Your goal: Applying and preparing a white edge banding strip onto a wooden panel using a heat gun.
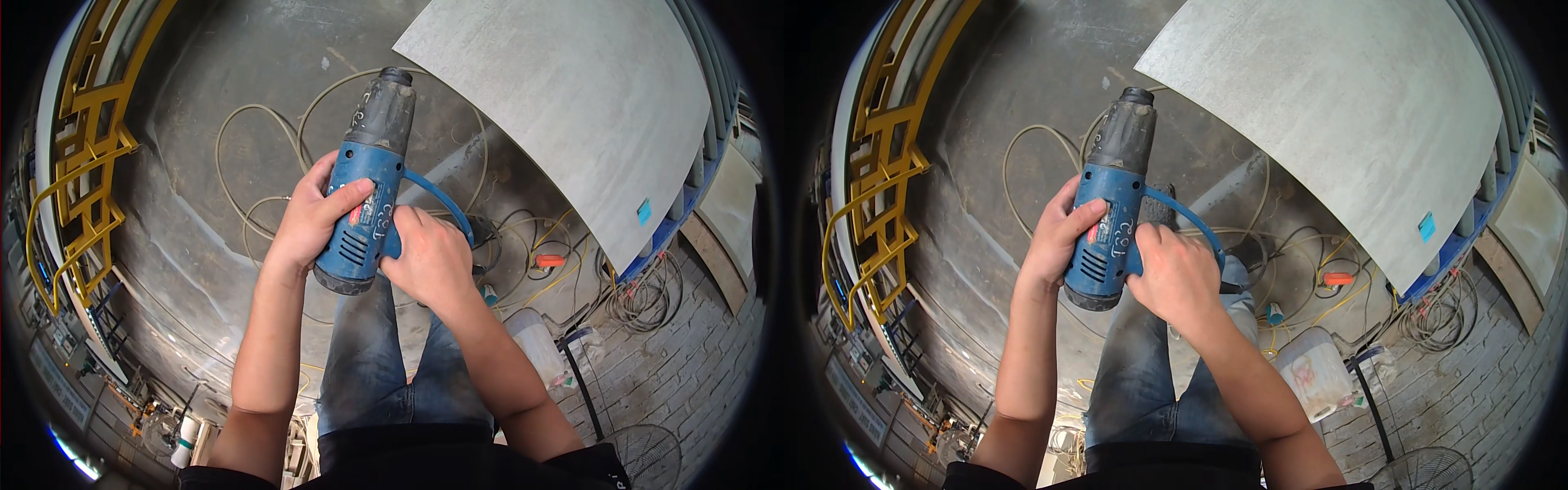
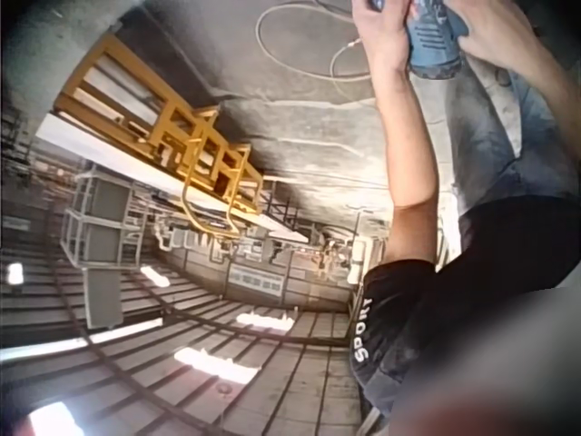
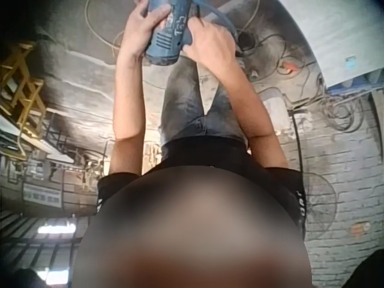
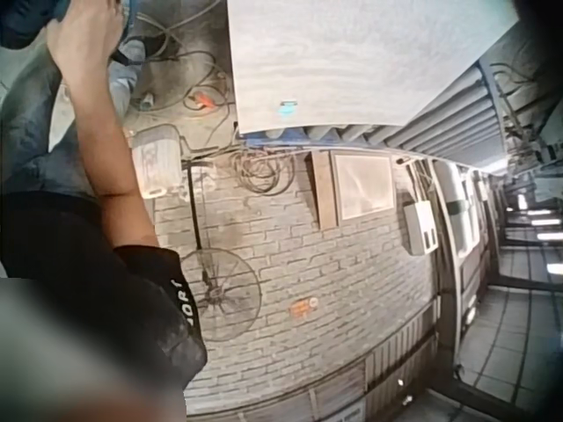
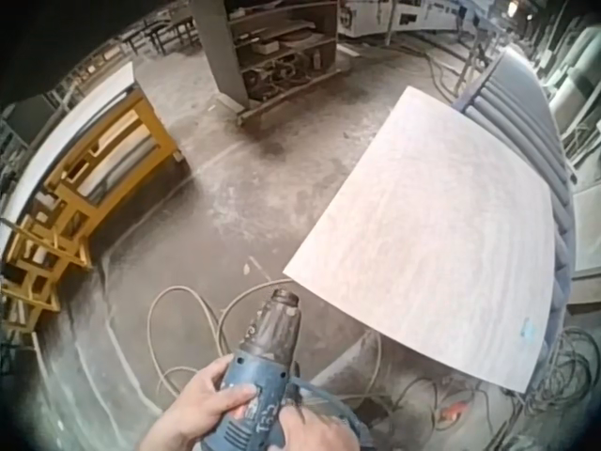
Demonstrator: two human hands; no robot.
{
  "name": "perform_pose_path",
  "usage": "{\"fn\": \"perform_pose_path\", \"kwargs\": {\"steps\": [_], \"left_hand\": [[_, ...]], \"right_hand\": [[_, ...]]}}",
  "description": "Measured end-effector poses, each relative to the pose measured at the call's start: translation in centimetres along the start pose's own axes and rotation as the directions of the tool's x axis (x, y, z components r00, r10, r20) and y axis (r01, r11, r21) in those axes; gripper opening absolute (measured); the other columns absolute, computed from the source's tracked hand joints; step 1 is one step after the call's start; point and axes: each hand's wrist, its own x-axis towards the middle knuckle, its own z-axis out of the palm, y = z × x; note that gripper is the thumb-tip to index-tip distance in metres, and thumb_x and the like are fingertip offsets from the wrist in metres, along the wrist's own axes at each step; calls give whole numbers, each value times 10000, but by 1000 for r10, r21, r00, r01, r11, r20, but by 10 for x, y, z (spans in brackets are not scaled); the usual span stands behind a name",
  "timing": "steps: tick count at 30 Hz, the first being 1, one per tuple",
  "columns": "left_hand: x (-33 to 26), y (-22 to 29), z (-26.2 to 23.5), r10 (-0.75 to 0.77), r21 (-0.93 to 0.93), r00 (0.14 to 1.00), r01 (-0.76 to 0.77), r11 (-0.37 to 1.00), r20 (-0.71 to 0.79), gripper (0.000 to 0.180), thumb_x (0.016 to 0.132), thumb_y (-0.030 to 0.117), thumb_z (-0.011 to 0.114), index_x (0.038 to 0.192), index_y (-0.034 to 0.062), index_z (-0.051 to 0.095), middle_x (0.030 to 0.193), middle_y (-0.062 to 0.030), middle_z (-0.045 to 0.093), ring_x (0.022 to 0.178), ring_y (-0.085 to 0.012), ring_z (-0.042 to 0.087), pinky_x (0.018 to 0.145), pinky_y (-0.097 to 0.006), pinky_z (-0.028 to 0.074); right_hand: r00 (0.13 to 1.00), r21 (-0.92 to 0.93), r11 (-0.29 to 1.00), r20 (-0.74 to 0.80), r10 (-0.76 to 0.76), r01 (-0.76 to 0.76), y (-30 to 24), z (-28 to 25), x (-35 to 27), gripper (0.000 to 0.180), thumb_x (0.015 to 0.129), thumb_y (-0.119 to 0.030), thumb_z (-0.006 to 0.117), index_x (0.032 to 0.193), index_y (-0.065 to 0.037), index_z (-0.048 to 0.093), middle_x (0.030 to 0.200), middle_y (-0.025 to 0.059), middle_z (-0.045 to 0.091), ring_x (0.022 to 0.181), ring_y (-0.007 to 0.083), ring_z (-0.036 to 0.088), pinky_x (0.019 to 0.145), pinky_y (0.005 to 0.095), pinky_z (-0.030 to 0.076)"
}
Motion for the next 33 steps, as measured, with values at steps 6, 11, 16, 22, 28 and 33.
{"fn": "perform_pose_path", "kwargs": {"steps": [6, 11, 16, 22, 28, 33], "left_hand": [[-8, -4, 7, -17, 8, 1000, 16, 1000, 8, 673, 784, 247, 762, 1307, -48, 458, 1116, -134, 603, 987, -173, 588, 873, -299, 473], [-7, -8, 16, -11, 26, 1000, 11, 1000, 25, 682, 778, 244, 769, 1310, -45, 456, 1119, -134, 602, 993, -177, 587, 878, -300, 470], [-6, -13, 27, -17, 50, 999, 16, 999, 28, 692, 770, 250, 778, 1308, -44, 458, 1102, -132, 607, 979, -175, 591, 868, -301, 476], [-9, -16, 39, -37, 55, 998, 34, 998, 59, 700, 761, 233, 784, 1308, -50, 452, 1073, -129, 613, 954, -169, 595, 849, -298, 484], [-10, -26, 45, -43, 56, 997, 39, 998, 72, 704, 760, 233, 783, 1309, -55, 449, 1063, -132, 614, 940, -168, 599, 836, -295, 490], [-13, -26, 53, -55, 78, 995, 49, 996, 84, 707, 759, 234, 785, 1311, -53, 449, 1074, -134, 612, 944, -168, 598, 840, -293, 488]], "right_hand": [[1000, 50, 999, -13, 19, -18, 6, 1, -14, 334, 619, -139, 721, 901, -41, 571, 825, 139, 626, 746, 356, 625, 678, 424, 511], [999, 68, 997, -24, 34, -32, 12, -2, -21, 324, 621, -137, 718, 892, -44, 565, 820, 140, 623, 743, 363, 619, 681, 424, 507], [997, 41, 997, -27, 69, -68, 19, -2, -29, 321, 609, -139, 730, 826, -61, 507, 780, 116, 596, 749, 319, 629, 671, 429, 500], [994, 63, 994, -58, 91, -88, 27, -2, -41, 311, 606, -129, 724, 825, -56, 516, 775, 119, 593, 738, 324, 625, 664, 431, 500], [992, 89, 990, -55, 114, -109, 34, -1, -49, 334, 622, -156, 724, 889, -39, 562, 799, 142, 614, 735, 362, 616, 660, 439, 501], [990, 92, 988, -51, 132, -127, 37, -4, -56, 333, 617, -156, 729, 876, -38, 557, 790, 144, 615, 733, 359, 618, 656, 438, 501]]}}
